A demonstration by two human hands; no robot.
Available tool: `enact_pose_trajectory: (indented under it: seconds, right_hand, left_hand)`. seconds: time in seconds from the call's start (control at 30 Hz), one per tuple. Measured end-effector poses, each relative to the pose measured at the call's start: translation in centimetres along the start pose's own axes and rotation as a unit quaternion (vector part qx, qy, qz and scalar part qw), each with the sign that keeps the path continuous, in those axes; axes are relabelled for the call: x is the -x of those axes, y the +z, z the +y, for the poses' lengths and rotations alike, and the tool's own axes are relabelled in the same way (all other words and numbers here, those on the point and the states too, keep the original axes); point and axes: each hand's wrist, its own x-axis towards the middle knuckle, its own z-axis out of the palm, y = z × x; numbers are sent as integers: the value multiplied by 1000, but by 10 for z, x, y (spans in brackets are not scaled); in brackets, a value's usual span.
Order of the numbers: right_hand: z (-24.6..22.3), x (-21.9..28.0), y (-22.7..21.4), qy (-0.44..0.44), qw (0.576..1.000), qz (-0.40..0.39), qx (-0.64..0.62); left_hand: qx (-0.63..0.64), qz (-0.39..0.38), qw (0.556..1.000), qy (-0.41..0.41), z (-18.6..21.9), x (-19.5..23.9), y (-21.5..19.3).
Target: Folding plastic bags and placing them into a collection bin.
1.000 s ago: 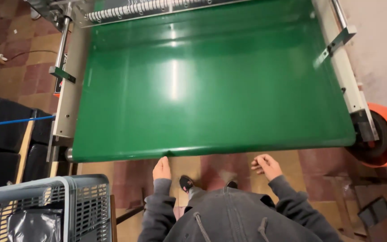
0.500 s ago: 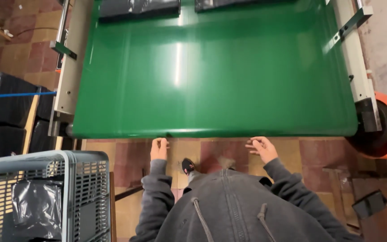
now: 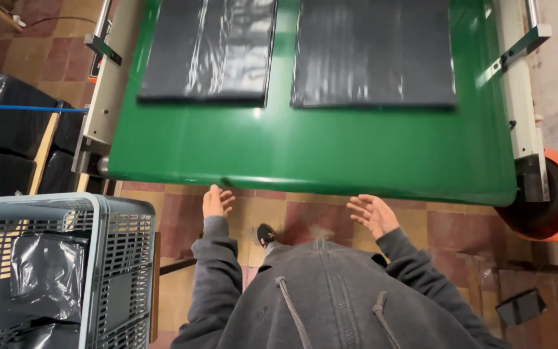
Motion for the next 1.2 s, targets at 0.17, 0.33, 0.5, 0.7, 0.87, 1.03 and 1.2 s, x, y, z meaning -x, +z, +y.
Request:
enact_pose_trajectory:
  seconds: [0.17, 0.33, 0.5, 0.7, 0.87, 1.03, 1.2]
  right_hand:
    - [-11, 8, 18, 22, 996, -1, -83]
    - [-3, 6, 19, 19, 993, 4, -118]
    - [23, 27, -19, 28, 971, 108, -210]
    - [-43, 125, -33, -2, 998, -20, -57]
    - [-163, 48, 25, -285, 953, 100, -13]
    - [-223, -76, 214, -216, 967, -113, -77]
    - [-84, -260, 259, -92, 971, -91, 202]
  left_hand:
    - [140, -30, 981, -134, 0, -30, -18]
    - [327, -12, 939, -104, 36, 5, -29]
    - [456, 37, 882, -112, 60, 37, -50]
    - [-326, 138, 893, 278, -14, 54, -174]
    - [96, 133, 961, 223, 132, 138, -137]
    - [55, 7, 958, 280, 313, 43, -6]
    - [154, -227, 931, 241, 418, -197, 142]
